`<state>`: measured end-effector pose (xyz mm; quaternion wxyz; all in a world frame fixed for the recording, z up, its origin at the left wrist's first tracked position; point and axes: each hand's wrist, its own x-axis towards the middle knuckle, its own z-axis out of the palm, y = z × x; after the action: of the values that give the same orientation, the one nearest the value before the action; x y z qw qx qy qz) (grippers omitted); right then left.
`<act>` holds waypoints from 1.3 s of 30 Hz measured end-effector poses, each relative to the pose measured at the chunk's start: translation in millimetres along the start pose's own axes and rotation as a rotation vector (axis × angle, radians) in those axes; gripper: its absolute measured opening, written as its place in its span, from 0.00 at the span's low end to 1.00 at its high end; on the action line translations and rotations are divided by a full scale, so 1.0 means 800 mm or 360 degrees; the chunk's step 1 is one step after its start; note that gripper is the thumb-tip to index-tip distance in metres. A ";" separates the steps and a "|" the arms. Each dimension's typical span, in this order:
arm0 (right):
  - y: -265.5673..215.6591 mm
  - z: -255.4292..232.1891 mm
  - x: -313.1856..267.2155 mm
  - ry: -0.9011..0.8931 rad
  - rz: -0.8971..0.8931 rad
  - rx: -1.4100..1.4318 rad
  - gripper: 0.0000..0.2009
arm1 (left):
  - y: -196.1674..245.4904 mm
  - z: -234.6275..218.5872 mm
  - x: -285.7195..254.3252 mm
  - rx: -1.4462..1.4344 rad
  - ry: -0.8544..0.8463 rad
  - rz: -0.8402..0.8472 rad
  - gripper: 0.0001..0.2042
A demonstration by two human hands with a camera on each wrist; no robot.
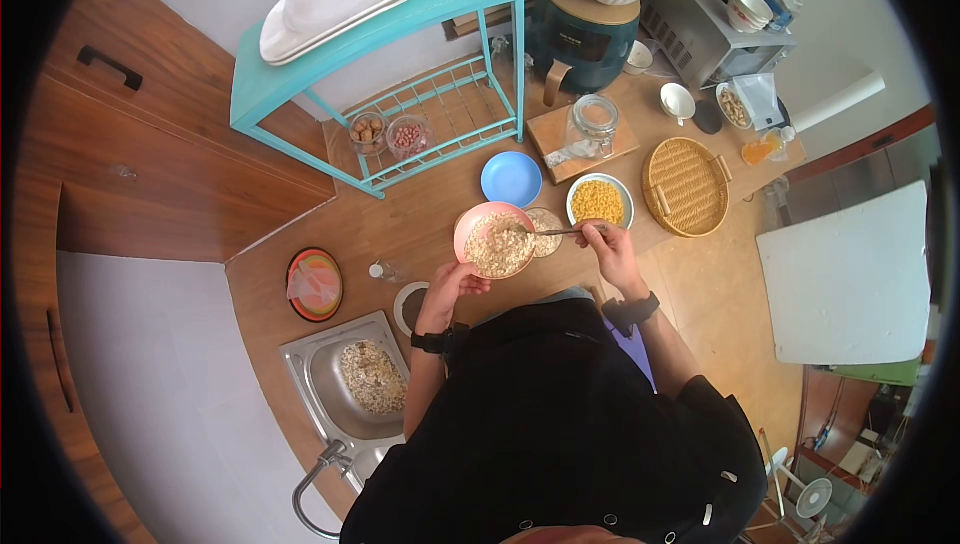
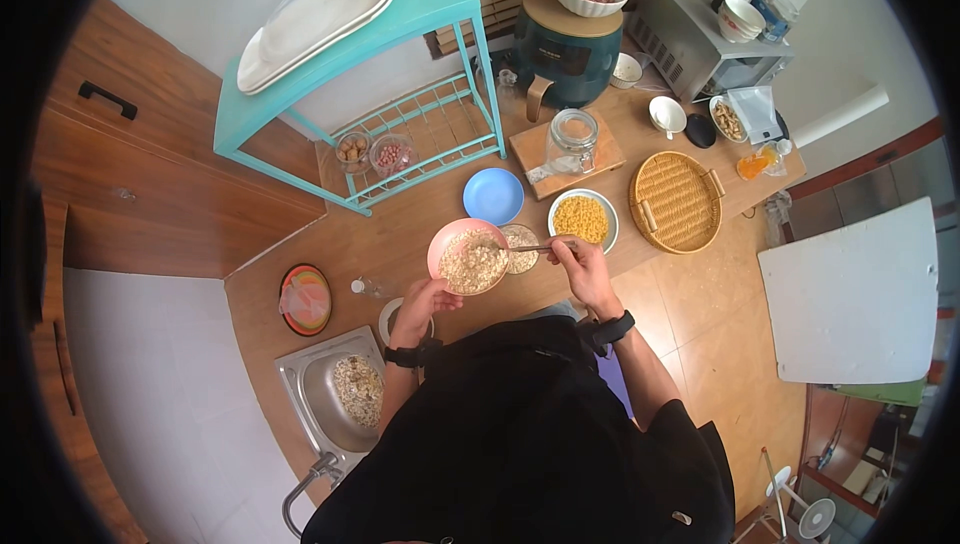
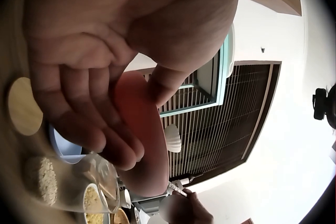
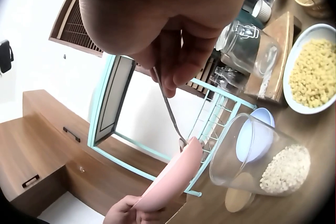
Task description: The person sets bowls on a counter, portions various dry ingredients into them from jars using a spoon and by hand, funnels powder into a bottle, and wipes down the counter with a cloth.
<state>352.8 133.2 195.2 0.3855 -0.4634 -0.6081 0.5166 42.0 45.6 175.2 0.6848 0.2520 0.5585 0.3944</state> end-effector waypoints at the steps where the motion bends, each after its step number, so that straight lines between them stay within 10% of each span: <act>1: 0.000 0.003 -0.002 0.0007 0.0047 0.0137 0.13 | -0.002 0.002 0.001 -0.0041 0.0008 0.0007 0.13; 14: 0.024 0.026 -0.003 0.0002 0.0516 0.0699 0.14 | -0.010 0.005 0.011 -0.0034 -0.0056 -0.0040 0.15; 39: 0.040 -0.035 -0.003 0.0352 0.0295 0.0444 0.14 | -0.032 -0.008 0.010 0.0115 0.0209 0.0176 0.14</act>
<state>384.9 139.7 168.5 0.4612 -0.5134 -0.4394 0.5751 42.6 37.4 148.7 0.6143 0.2805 0.6014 0.4269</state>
